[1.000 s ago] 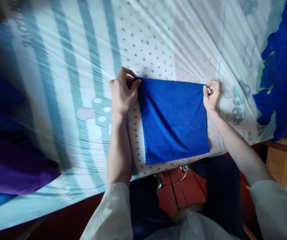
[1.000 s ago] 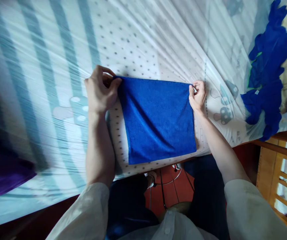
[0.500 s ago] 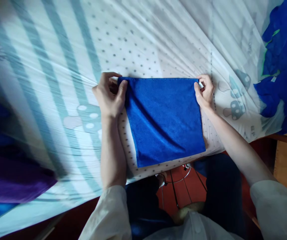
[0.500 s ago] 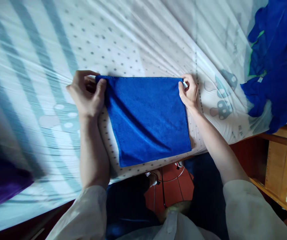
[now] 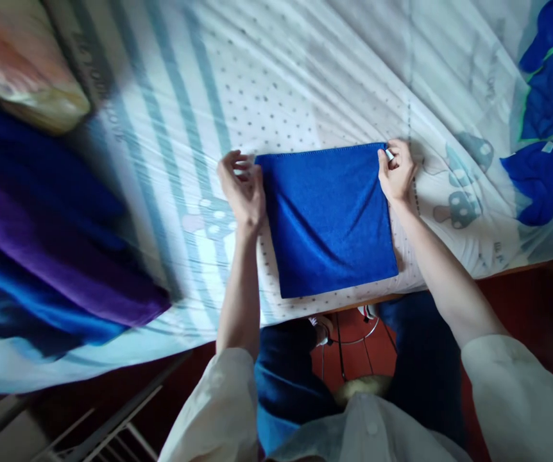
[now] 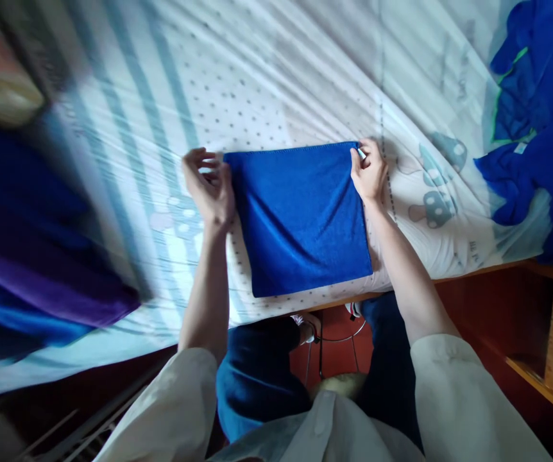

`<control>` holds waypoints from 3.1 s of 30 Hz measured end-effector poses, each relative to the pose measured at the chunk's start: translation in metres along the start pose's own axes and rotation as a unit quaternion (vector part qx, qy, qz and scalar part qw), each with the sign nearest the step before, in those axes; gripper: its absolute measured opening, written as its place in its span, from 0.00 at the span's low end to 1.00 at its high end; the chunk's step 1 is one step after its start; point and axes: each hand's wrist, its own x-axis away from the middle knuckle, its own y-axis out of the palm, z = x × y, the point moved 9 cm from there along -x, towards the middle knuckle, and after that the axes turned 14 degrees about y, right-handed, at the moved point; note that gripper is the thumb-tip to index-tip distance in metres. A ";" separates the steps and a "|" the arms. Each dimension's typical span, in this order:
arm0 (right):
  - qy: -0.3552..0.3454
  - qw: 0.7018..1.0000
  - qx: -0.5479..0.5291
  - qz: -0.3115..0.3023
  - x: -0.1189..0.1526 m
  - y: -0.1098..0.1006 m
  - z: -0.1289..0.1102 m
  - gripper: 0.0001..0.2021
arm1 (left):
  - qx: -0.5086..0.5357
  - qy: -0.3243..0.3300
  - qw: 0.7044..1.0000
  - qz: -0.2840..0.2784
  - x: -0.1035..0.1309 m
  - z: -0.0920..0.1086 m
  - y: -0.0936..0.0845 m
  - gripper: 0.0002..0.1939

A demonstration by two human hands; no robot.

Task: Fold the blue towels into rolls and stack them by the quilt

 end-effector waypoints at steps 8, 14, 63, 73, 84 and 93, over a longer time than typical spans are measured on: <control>0.007 1.000 0.015 -0.010 0.000 0.002 0.000 0.19 | -0.017 0.150 0.960 -0.235 0.128 0.090 0.057 0.33; 0.013 0.998 0.057 0.002 -0.001 0.005 0.007 0.19 | -0.044 0.058 0.989 -0.131 0.133 0.046 0.041 0.37; -0.040 0.899 0.401 -0.172 0.079 0.041 -0.068 0.34 | -0.041 0.085 0.993 -0.078 0.129 0.047 0.048 0.34; 0.034 0.903 0.408 -0.132 0.214 -0.032 -0.035 0.32 | -0.048 0.082 0.989 -0.109 0.130 0.044 0.051 0.36; 0.032 0.908 0.411 -0.079 0.207 -0.046 -0.032 0.31 | -0.094 0.126 0.982 -0.108 0.133 0.074 0.046 0.32; 0.021 0.906 0.410 -0.099 0.197 -0.045 -0.018 0.32 | -0.083 0.101 0.983 -0.128 0.248 0.052 0.027 0.29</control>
